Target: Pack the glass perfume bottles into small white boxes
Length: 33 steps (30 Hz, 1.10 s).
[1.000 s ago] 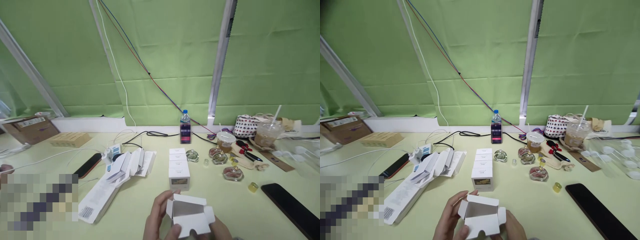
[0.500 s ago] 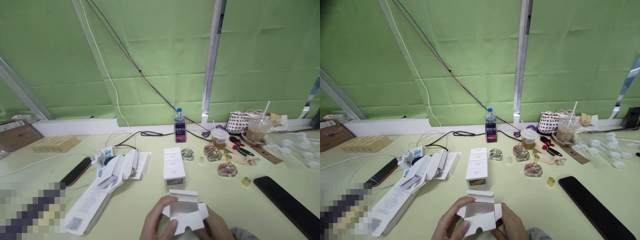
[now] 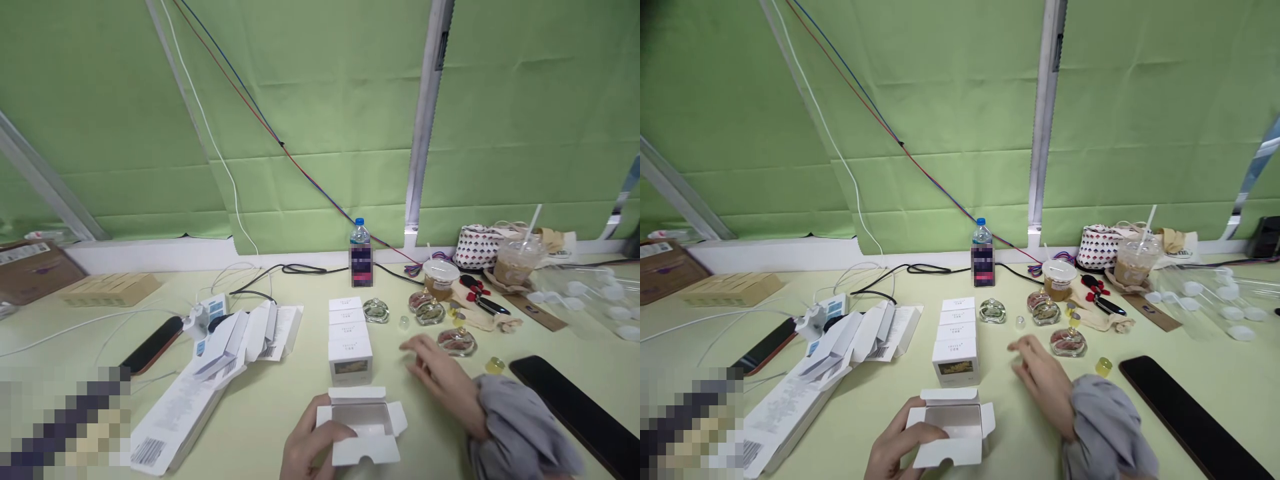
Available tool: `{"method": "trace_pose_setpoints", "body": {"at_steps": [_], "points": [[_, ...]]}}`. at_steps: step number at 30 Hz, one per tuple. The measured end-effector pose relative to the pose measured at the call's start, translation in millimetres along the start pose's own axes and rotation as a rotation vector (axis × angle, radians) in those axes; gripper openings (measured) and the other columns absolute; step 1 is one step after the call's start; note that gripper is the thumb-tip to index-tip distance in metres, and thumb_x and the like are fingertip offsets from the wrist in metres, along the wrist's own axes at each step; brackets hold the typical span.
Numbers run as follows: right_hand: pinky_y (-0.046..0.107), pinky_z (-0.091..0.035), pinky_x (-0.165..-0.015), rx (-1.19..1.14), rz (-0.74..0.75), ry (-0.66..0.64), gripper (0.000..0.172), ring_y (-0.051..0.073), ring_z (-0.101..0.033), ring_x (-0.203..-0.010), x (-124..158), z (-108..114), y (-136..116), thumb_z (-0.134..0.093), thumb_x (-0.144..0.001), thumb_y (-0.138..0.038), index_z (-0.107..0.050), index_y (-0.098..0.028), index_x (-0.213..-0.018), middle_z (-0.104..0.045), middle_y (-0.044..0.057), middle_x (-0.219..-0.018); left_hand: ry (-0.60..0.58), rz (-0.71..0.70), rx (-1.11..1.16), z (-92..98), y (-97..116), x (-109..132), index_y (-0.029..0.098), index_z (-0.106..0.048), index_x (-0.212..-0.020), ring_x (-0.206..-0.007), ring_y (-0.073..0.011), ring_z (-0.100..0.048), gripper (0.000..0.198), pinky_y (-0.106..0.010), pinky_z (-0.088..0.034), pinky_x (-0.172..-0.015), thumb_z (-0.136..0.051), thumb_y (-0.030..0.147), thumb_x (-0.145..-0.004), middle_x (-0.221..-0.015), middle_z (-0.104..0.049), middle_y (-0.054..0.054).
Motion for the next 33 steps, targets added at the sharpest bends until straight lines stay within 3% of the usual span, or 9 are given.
{"method": "trace_pose_setpoints", "body": {"at_steps": [2, 5, 10, 13, 15, 18, 21, 28, 33], "points": [[0.031, -0.05, -0.072, 0.229, -0.119, 0.061, 0.029, 0.018, -0.063, -0.078, -23.9, 4.9, 10.7, -0.036, -0.092, -0.019, -0.05, -0.018, -0.117, -0.053, 0.011, -0.116, 0.013, 0.003, -0.03, 0.0, -1.3, -0.3, 0.023, -0.07, -0.066, -0.069, -0.0164, -0.058, 0.026, -0.024, -0.047, -0.067, -0.059, 0.039, -0.084, -0.091, -0.061, -0.007], [0.036, -0.049, -0.074, 0.349, -0.199, 0.046, 0.039, 0.026, -0.065, -0.091, -55.1, -7.7, 21.8, -0.043, -0.089, -0.017, -0.044, -0.015, -0.128, -0.045, 0.019, -0.128, 0.014, 0.004, -0.072, -1.3, -1.8, 0.1, 0.022, -0.068, -0.064, -0.071, -0.0178, -0.058, 0.03, -0.024, -0.047, -0.067, -0.056, 0.041, -0.085, -0.09, -0.06, -0.008], [0.037, -0.048, -0.062, 0.439, -0.314, -0.037, 0.025, 0.029, -0.068, -0.077, -84.7, -38.7, 42.1, -0.054, -0.083, -0.015, -0.06, -0.019, -0.107, -0.059, 0.016, -0.11, -0.006, -0.009, -0.065, -0.2, -3.8, 2.4, 0.022, -0.068, -0.063, -0.068, -0.0172, -0.057, 0.035, -0.025, -0.047, -0.065, -0.053, 0.044, -0.086, -0.088, -0.06, -0.008], [0.035, -0.048, -0.059, 0.466, -0.355, -0.06, 0.021, 0.026, -0.067, -0.072, -89.5, -43.9, 48.4, -0.058, -0.079, -0.018, -0.062, -0.019, -0.1, -0.062, 0.012, -0.103, -0.018, -0.01, -0.046, 0.9, -5.6, 2.7, 0.022, -0.069, -0.065, -0.069, -0.0168, -0.059, 0.03, -0.024, -0.046, -0.065, -0.056, 0.041, -0.084, -0.091, -0.061, -0.007], [0.036, -0.047, -0.059, 0.475, -0.343, -0.04, 0.029, 0.028, -0.067, -0.074, -90.6, -39.3, 46.4, -0.061, -0.08, -0.024, -0.06, -0.017, -0.108, -0.06, 0.015, -0.11, -0.015, -0.01, -0.042, 1.0, -6.0, 1.9, 0.022, -0.069, -0.065, -0.07, -0.0169, -0.059, 0.029, -0.024, -0.046, -0.066, -0.057, 0.041, -0.084, -0.093, -0.062, -0.007], [0.038, -0.047, -0.069, 0.48, -0.265, 0.023, 0.044, 0.034, -0.061, -0.096, -95.0, -25.6, 36.2, -0.06, -0.083, -0.033, -0.052, -0.015, -0.123, -0.054, 0.022, -0.121, 0.016, -0.01, -0.068, 2.5, -5.1, -0.2, 0.022, -0.068, -0.064, -0.07, -0.0175, -0.059, 0.034, -0.025, -0.047, -0.068, -0.054, 0.043, -0.085, -0.094, -0.062, -0.008], [0.04, -0.044, -0.084, 0.459, -0.162, 0.062, 0.042, 0.036, -0.051, -0.114, -104.2, -14.3, 25.1, -0.056, -0.087, -0.035, -0.051, -0.016, -0.124, -0.056, 0.019, -0.12, 0.047, -0.009, -0.122, 7.0, -3.4, -2.1, 0.021, -0.067, -0.062, -0.073, -0.0187, -0.059, 0.036, -0.025, -0.048, -0.069, -0.052, 0.045, -0.086, -0.093, -0.062, -0.009], [0.04, -0.048, -0.074, 0.376, -0.025, -0.012, 0.015, 0.03, -0.067, -0.087, -114.8, -21.3, 16.4, -0.051, -0.089, -0.022, -0.063, -0.025, -0.097, -0.07, 0.007, -0.09, 0.038, 0.013, -0.143, 17.6, -5.0, -0.6, 0.021, -0.065, -0.061, -0.076, -0.0193, -0.06, 0.036, -0.024, -0.047, -0.068, -0.053, 0.045, -0.085, -0.093, -0.062, -0.008], [0.039, -0.048, -0.07, 0.396, -0.028, -0.072, 0.009, 0.029, -0.068, -0.08, -77.9, -29.3, 12.6, -0.056, -0.081, -0.019, -0.063, -0.023, -0.085, -0.073, 0.008, -0.086, 0.08, 0.031, -0.146, 20.7, -6.2, 1.2, 0.021, -0.066, -0.064, -0.079, -0.0186, -0.061, 0.033, -0.022, -0.047, -0.071, -0.055, 0.045, -0.083, -0.097, -0.063, -0.008]]}}
Point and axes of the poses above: each hand's wrist, its own x-axis away from the middle knuckle, its own z-axis out of the back of the hand, y = z × x, the point moved 5 cm from there along -x, towards the middle knuckle
